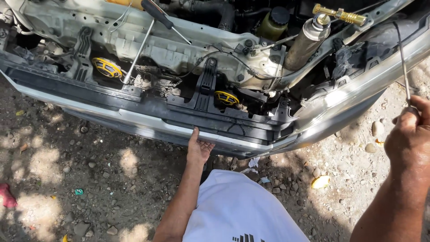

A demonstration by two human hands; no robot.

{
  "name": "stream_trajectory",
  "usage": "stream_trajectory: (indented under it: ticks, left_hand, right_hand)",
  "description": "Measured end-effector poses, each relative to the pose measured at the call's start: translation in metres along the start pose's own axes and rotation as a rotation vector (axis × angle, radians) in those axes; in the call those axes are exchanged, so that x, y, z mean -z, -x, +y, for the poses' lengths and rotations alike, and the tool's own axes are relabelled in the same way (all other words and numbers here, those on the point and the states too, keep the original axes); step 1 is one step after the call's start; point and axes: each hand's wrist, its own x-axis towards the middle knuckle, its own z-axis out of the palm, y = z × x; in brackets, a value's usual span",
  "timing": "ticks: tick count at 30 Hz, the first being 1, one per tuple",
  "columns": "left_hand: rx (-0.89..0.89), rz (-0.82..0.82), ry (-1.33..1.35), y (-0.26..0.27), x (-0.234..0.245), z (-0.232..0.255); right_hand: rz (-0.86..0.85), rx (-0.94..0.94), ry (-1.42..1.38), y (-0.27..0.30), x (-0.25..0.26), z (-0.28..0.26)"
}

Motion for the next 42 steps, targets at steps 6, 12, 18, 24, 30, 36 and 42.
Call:
stream_trajectory:
  ticks: [6, 12, 18, 24, 30, 36, 42]
  left_hand:
    - [0.02, -0.07, 0.102, -0.002, 0.001, -0.003]
    - [0.003, -0.081, 0.095, -0.022, 0.005, -0.008]
    - [0.015, -0.107, 0.056, -0.022, 0.004, -0.005]
    - [0.002, -0.084, 0.021, -0.015, 0.002, -0.005]
    - [-0.004, 0.06, 0.137, 0.042, -0.031, 0.023]
    - [-0.015, -0.097, 0.357, -0.021, 0.024, 0.002]
    - [0.017, -0.019, 0.371, -0.025, 0.003, -0.002]
  right_hand:
    - [-0.006, 0.018, -0.067, 0.003, 0.001, -0.032]
    - [0.021, 0.011, -0.003, 0.017, 0.018, -0.072]
    - [0.052, -0.027, 0.104, 0.021, 0.026, -0.092]
    - [0.075, -0.033, 0.217, 0.021, 0.026, -0.099]
    - [0.083, 0.05, 0.193, 0.021, 0.022, -0.09]
    - [0.059, 0.042, 0.127, 0.017, 0.017, -0.061]
    - [0.07, 0.071, 0.111, 0.006, 0.028, -0.042]
